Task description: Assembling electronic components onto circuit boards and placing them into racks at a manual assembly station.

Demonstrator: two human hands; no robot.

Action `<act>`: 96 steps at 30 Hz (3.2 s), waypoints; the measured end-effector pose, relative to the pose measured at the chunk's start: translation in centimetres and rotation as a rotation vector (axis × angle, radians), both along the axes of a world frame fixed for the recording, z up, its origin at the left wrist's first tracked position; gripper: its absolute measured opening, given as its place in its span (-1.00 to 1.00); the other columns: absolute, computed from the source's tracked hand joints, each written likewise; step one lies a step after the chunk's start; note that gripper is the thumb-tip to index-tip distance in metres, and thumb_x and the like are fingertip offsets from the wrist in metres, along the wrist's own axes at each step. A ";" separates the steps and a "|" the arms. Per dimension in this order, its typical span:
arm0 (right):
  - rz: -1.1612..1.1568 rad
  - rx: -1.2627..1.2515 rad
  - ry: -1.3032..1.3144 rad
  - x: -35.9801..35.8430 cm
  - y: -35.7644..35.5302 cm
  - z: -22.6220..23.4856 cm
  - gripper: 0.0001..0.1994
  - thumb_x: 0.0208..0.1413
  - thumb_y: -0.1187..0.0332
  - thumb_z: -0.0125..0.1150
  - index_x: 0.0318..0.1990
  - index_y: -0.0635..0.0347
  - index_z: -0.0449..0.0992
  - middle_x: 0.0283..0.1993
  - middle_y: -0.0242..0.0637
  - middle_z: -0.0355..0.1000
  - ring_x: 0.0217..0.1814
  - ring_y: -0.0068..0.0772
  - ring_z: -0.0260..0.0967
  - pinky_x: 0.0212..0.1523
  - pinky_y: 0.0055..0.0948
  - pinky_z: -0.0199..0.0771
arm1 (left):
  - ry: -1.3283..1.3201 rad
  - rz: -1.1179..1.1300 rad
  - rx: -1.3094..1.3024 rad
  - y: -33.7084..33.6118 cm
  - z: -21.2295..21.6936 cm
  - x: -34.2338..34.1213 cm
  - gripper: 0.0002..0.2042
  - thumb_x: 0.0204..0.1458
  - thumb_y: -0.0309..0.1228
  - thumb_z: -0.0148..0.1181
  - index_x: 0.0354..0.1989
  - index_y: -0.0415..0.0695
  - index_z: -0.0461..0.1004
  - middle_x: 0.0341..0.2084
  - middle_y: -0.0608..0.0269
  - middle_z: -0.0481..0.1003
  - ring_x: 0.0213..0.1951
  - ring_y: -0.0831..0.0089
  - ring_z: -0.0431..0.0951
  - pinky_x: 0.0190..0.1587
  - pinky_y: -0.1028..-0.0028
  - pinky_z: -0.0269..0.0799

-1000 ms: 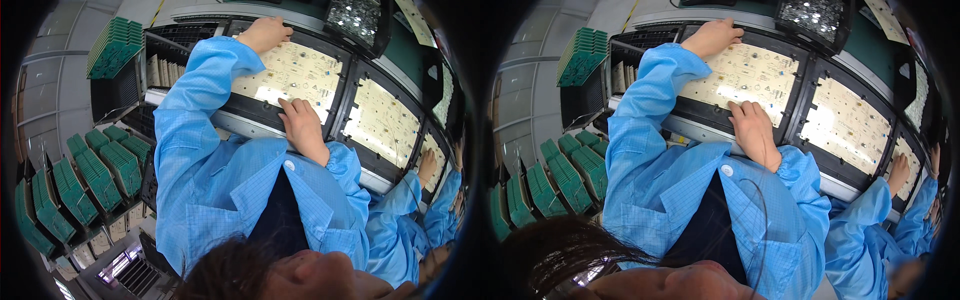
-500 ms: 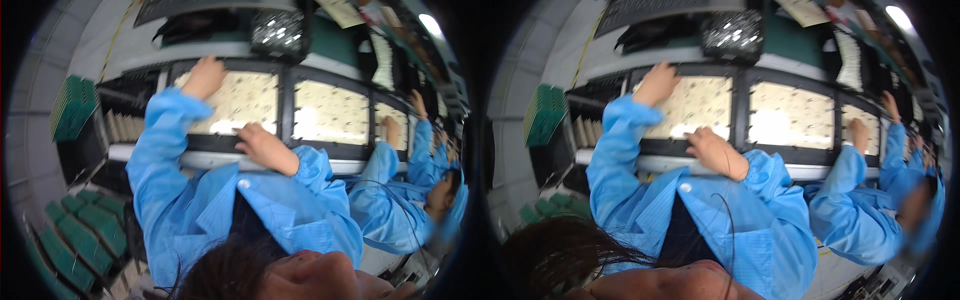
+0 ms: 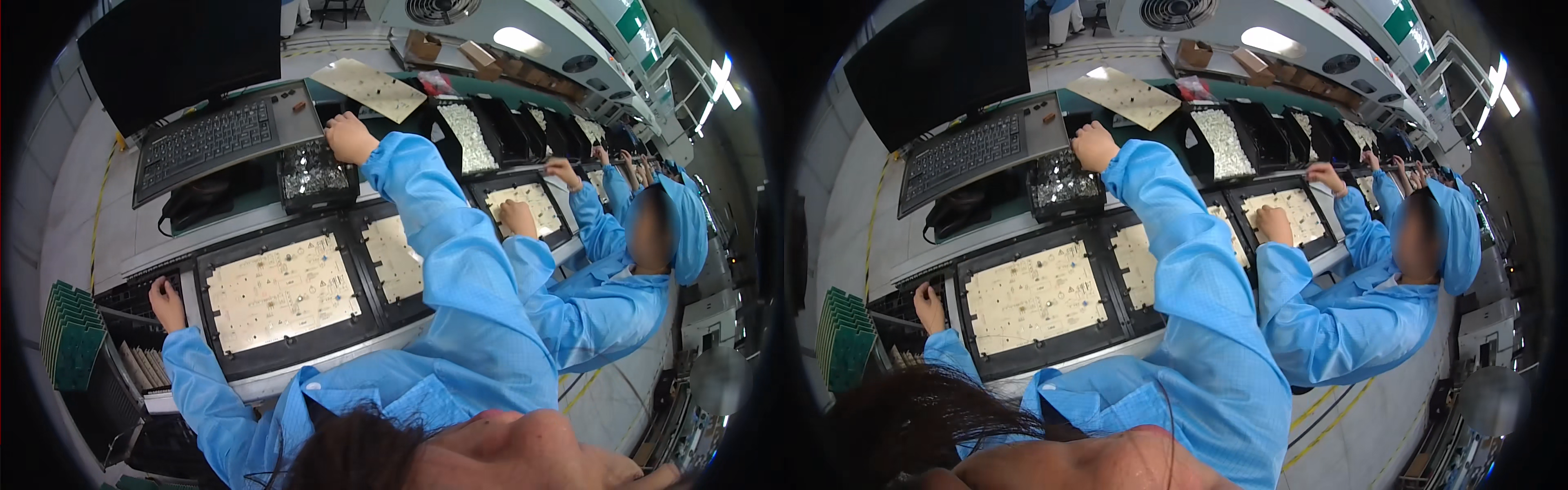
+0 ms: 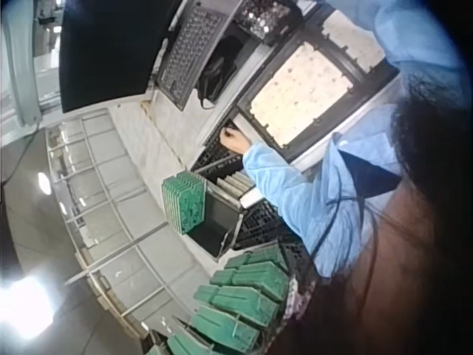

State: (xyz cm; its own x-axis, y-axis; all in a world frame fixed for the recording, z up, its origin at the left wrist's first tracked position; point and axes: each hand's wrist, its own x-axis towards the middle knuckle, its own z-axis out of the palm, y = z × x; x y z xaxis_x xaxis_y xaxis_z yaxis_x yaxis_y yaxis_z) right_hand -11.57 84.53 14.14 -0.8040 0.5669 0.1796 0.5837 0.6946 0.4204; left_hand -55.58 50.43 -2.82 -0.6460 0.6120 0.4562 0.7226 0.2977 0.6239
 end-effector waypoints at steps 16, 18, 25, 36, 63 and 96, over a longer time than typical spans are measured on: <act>-0.005 0.002 -0.006 -0.8 2.1 -3.0 -0.82 0.01 0.29 0.09 -0.40 0.07 0.63 -0.36 -0.34 0.53 -0.29 -0.31 0.47 -0.03 -0.21 0.22 | -0.231 -0.116 -0.064 0.2 -0.4 0.2 -0.76 0.21 -0.43 0.08 0.01 -0.21 0.47 -0.25 0.28 0.40 -0.45 0.58 0.29 -0.33 0.54 0.34; 0.011 0.013 0.029 -1.0 1.9 -3.5 -0.81 0.02 0.29 0.06 -0.43 0.09 0.61 -0.38 -0.33 0.52 -0.30 -0.32 0.46 -0.13 -0.28 0.24 | -0.147 -0.132 -0.069 0.3 -0.2 0.5 -0.76 0.22 -0.42 0.08 0.02 -0.21 0.47 -0.29 0.31 0.40 -0.45 0.60 0.28 -0.33 0.56 0.32; -0.011 -0.072 -0.062 -1.4 1.5 -2.8 -0.82 0.03 0.30 0.09 -0.38 0.03 0.64 -0.27 -0.34 0.56 -0.21 -0.33 0.50 -0.05 -0.28 0.26 | -0.295 -0.136 -0.048 0.1 -0.9 -0.3 -0.76 0.22 -0.41 0.08 0.00 -0.22 0.47 -0.36 0.35 0.44 -0.46 0.65 0.31 -0.37 0.59 0.31; 0.003 -0.188 0.140 -1.3 1.2 -2.5 -0.83 0.00 0.31 0.13 -0.47 0.08 0.63 -0.40 -0.27 0.57 -0.26 -0.20 0.52 -0.04 -0.24 0.33 | -0.256 -0.190 -0.027 0.6 -1.0 -0.6 -0.78 0.23 -0.38 0.09 -0.03 -0.20 0.49 -0.33 0.37 0.49 -0.47 0.70 0.36 -0.42 0.65 0.32; -0.045 -0.240 0.094 -2.3 1.1 -2.1 -0.82 0.09 0.34 0.07 -0.39 0.10 0.62 -0.40 -0.29 0.56 -0.30 -0.20 0.53 -0.12 -0.24 0.36 | -0.201 -0.121 -0.173 -1.4 -1.8 -6.5 -0.76 0.22 -0.37 0.08 -0.03 -0.24 0.51 -0.36 0.30 0.54 -0.45 0.61 0.42 -0.36 0.56 0.36; 0.302 0.000 0.170 -0.5 5.9 -6.4 -0.82 -0.06 0.43 0.06 -0.34 0.21 0.57 -0.30 -0.13 0.52 -0.22 -0.12 0.49 -0.24 -0.23 0.50 | -0.310 -0.083 -0.042 0.0 0.8 -4.2 -0.80 0.07 -0.40 0.12 -0.21 -0.19 0.60 -0.38 0.10 0.64 -0.30 0.32 0.66 -0.20 0.42 0.53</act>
